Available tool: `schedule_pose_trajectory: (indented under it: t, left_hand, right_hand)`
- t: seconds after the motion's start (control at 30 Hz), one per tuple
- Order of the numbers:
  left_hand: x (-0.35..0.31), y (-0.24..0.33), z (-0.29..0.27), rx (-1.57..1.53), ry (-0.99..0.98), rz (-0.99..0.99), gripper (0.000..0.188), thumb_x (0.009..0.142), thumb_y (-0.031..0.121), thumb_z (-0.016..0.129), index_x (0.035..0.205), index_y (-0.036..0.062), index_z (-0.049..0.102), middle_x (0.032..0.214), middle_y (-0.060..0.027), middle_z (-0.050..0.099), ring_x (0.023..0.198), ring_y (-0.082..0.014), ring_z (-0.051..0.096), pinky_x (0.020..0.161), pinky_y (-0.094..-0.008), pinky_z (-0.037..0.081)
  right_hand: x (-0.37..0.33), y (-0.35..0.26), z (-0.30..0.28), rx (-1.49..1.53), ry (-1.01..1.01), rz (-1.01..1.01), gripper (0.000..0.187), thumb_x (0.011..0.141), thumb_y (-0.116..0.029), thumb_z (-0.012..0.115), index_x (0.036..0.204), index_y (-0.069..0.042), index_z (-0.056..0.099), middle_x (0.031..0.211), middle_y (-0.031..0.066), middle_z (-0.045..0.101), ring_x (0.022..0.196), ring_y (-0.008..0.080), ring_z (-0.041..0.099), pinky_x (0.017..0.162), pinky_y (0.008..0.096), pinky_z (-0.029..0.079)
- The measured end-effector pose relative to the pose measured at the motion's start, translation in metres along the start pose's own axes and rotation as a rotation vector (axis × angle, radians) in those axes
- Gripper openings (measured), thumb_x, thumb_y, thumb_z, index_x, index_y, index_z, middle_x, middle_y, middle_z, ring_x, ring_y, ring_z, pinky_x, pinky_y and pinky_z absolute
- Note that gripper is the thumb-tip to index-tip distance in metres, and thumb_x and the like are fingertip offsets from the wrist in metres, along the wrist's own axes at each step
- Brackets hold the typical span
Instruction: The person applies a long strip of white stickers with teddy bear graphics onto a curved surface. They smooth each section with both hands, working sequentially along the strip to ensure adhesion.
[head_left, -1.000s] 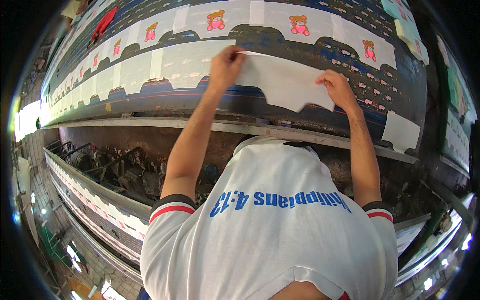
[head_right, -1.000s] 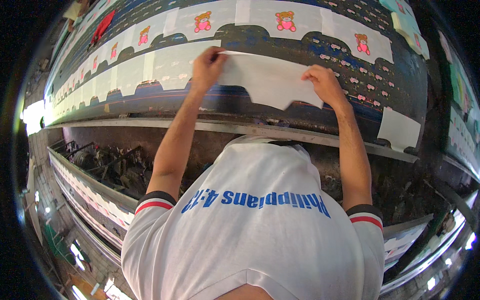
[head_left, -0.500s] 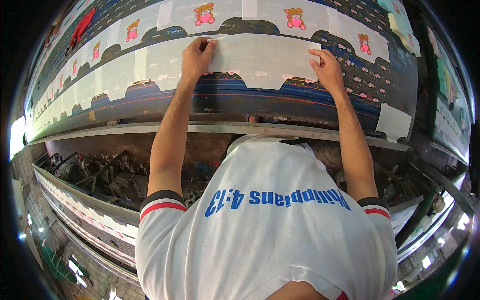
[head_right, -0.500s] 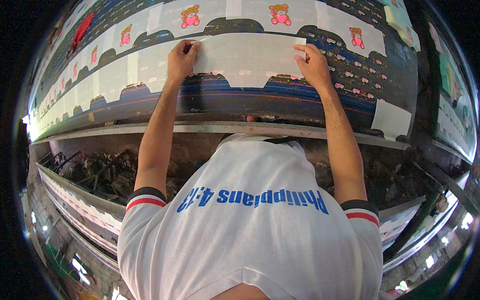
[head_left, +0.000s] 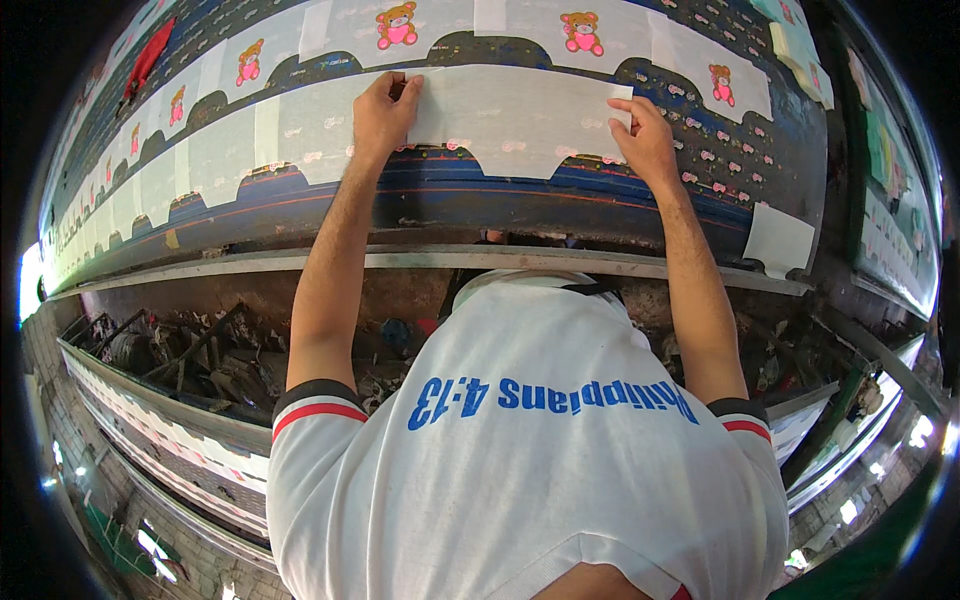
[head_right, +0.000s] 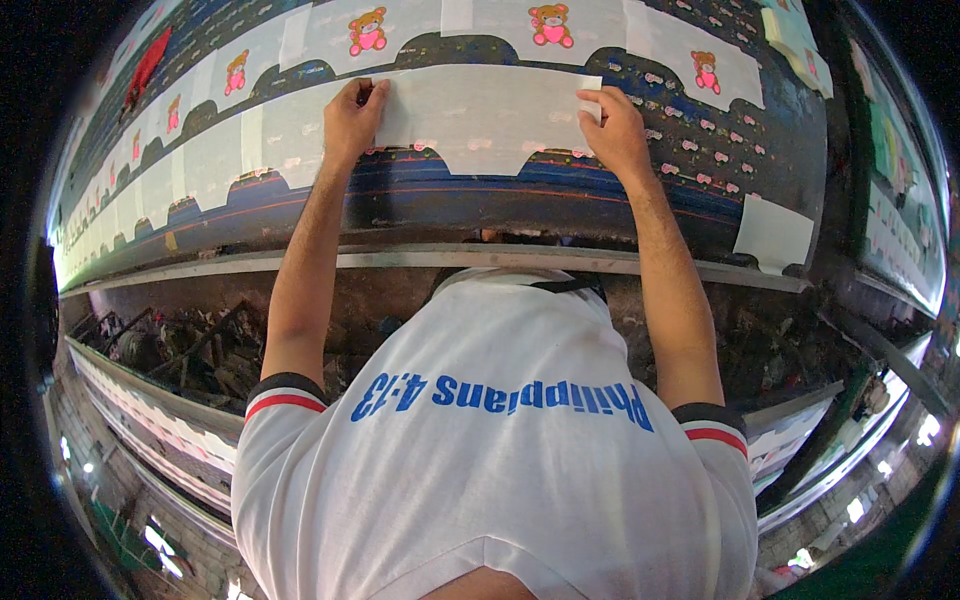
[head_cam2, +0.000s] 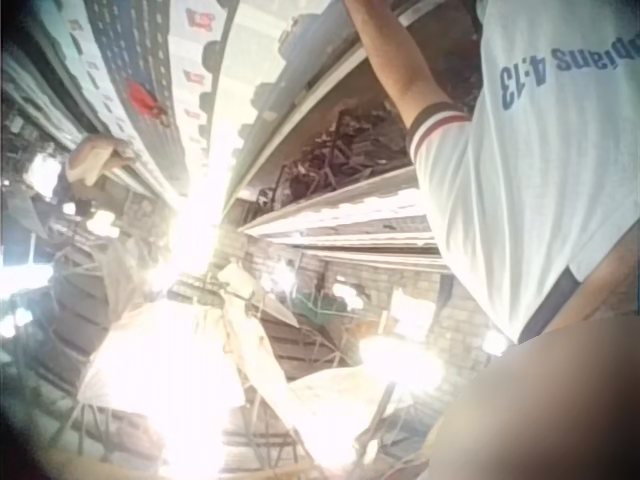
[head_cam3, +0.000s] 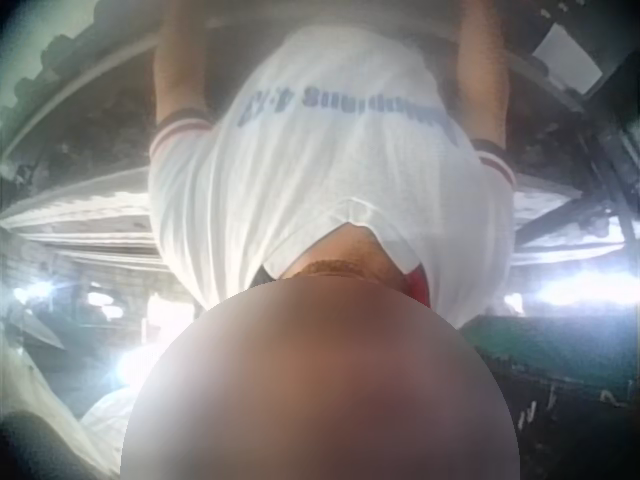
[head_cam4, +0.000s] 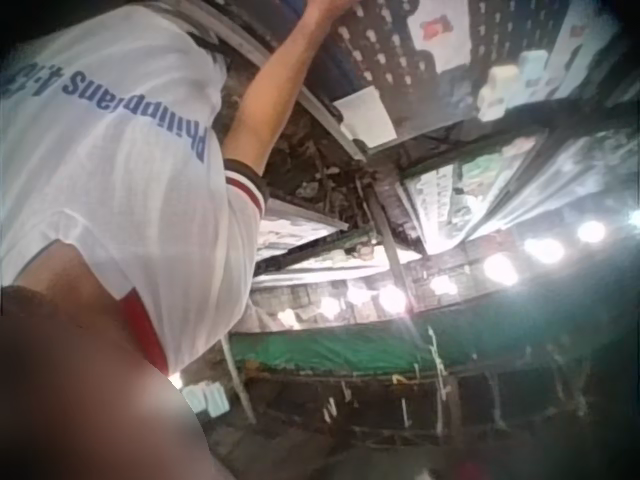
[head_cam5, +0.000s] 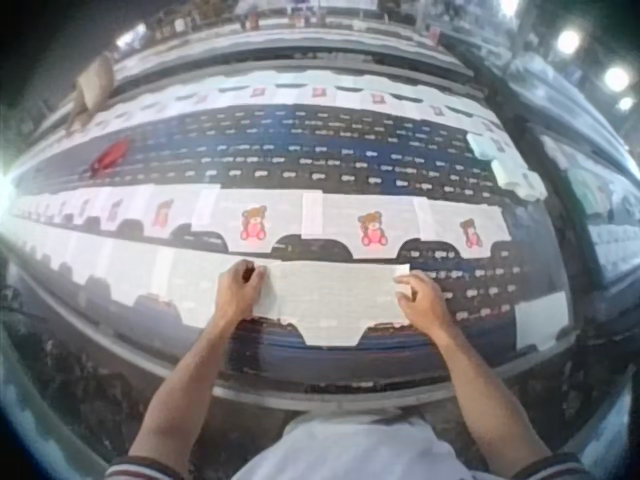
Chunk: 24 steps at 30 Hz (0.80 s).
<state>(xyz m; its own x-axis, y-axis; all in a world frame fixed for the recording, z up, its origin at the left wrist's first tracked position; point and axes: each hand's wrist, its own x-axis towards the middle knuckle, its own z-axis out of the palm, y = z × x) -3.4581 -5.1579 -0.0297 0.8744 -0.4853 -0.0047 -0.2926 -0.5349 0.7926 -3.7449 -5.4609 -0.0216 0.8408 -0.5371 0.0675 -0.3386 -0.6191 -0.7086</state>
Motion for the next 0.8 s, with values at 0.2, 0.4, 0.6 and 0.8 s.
schedule_pose_trajectory:
  t: [0.2,0.4,0.6,0.8]
  left_hand:
    - [-0.015,0.017,0.005,0.402,0.156,0.446,0.053,0.108,0.041,0.068,0.148,0.0082,0.063,0.159,-0.0196,0.057,0.14,-0.0363,0.06,0.11,-0.0498,0.053]
    - [-0.027,0.006,0.062,0.719,0.006,0.475,0.091,0.113,0.064,0.04,0.171,-0.0045,0.026,0.18,-0.0283,0.018,0.168,-0.0461,0.011,0.132,-0.0683,0.008]
    - [-0.065,0.085,0.161,0.685,-0.08,0.535,0.095,0.111,0.068,0.039,0.17,-0.0065,0.028,0.179,-0.0289,0.02,0.169,-0.0448,0.011,0.133,-0.0661,0.006]
    - [-0.11,0.188,0.282,0.625,-0.198,0.707,0.095,0.11,0.07,0.039,0.171,-0.002,0.029,0.18,-0.0244,0.021,0.169,-0.0435,0.012,0.134,-0.0648,0.006]
  right_hand:
    - [-0.002,0.011,0.0,0.035,-0.03,0.016,0.036,0.1,-0.018,0.075,0.133,-0.007,0.075,0.125,0.0119,0.068,0.09,0.0217,0.069,0.085,0.0341,0.057]
    - [-0.017,0.025,-0.04,0.238,-0.012,-0.029,0.034,0.104,-0.02,0.075,0.136,-0.007,0.074,0.136,0.0108,0.063,0.105,0.0193,0.071,0.086,0.0331,0.06]
    - [-0.068,0.144,-0.157,0.048,0.093,-0.007,0.03,0.104,-0.016,0.075,0.132,-0.007,0.075,0.129,0.0098,0.068,0.107,0.0189,0.072,0.084,0.0337,0.06]
    - [-0.113,0.228,-0.257,-0.212,0.036,0.122,0.024,0.101,-0.019,0.077,0.124,-0.011,0.077,0.122,0.0059,0.073,0.111,0.0221,0.07,0.102,0.0427,0.049]
